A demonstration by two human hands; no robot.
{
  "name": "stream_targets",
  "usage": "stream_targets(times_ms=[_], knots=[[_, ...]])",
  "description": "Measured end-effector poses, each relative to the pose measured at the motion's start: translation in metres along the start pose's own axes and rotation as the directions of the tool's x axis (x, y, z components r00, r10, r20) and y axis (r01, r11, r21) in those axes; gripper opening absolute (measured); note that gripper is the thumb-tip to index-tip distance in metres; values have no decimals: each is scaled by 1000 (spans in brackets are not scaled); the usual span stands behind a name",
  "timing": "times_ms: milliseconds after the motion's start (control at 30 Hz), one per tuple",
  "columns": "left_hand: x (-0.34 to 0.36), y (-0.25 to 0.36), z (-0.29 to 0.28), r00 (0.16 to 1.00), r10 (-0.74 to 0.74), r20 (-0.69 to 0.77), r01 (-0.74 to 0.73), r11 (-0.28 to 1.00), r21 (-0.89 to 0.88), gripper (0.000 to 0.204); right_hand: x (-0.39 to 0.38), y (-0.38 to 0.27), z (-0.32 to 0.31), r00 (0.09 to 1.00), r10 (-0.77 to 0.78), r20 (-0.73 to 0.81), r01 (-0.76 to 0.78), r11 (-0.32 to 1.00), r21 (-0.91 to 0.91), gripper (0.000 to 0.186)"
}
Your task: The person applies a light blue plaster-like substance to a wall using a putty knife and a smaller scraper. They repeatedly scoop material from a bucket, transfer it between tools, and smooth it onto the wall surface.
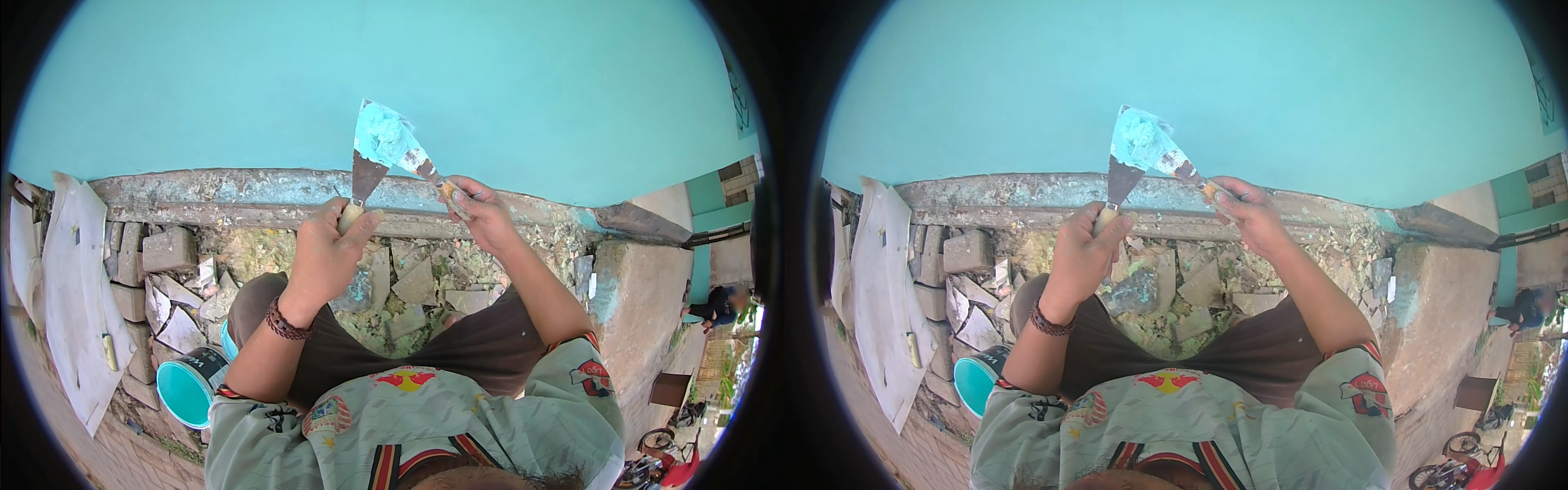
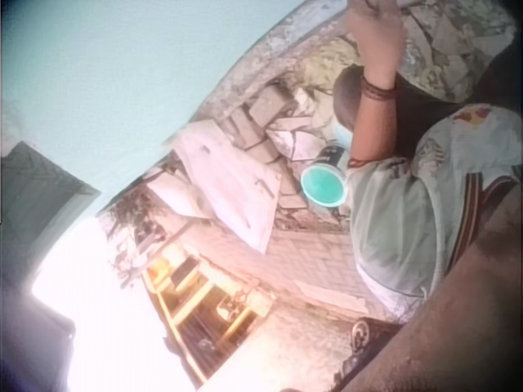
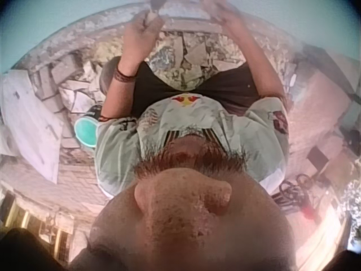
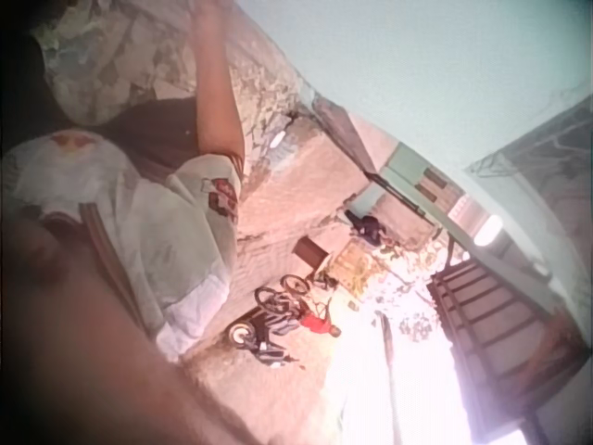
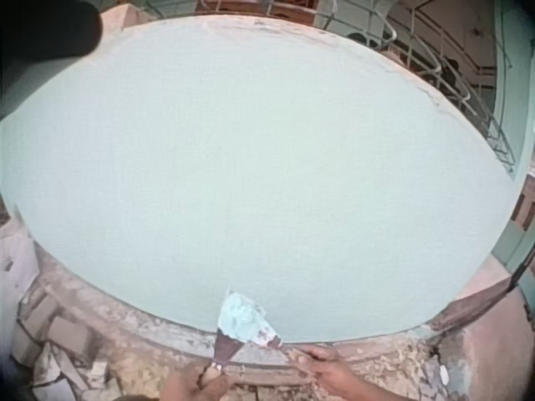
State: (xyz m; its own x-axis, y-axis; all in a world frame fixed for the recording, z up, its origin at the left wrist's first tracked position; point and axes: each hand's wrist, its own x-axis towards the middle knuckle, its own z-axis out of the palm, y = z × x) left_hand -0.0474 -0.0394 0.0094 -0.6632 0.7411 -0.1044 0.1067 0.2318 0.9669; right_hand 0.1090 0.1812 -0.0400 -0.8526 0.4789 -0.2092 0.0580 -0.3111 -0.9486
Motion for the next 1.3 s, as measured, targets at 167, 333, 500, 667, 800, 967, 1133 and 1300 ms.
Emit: stream_targets(times_ms=[167, 333, 500, 667, 800, 967, 1133, 1300], knots=[[0, -1, 0, 1000, -2, 5, 2, 999, -32, 20, -1, -14, -5, 997, 59, -51, -59, 998, 6, 33], [1, -4, 3, 997, 81, -20, -80, 996, 33, 20, -3, -22, -5, 994, 78, -76, -79, 997, -17, 34], [0, 2, 2, 999, 2, 32, -1, 999, -33, 20, 0, -10, -12, 998, 69, -14, -68, 995, 67, 38], [0, 9, 0, 991, -103, 88, 106, 994, -31, 23, -1, -9, -15, 996, 87, 0, -86, 990, 109, 39], [0, 9, 1, 971, -158, 181, 190, 966, -176, 23, 0, -8, -19, 996, 51, 71, -61, 988, 144, 39], [2, 6, 6, 957, -158, 244, 226, 932, -284, 22, -2, -17, -17, 997, 67, 32, -71, 989, 130, 40], [1, 10, 6, 959, -151, 238, 208, 949, -236, 24, -7, -28, -18, 992, 117, -49, -109, 983, 147, 39], [2, 12, 8, 962, -158, 222, 206, 955, -212, 24, -14, -47, -18, 989, 117, -85, -105, 985, 135, 41]])
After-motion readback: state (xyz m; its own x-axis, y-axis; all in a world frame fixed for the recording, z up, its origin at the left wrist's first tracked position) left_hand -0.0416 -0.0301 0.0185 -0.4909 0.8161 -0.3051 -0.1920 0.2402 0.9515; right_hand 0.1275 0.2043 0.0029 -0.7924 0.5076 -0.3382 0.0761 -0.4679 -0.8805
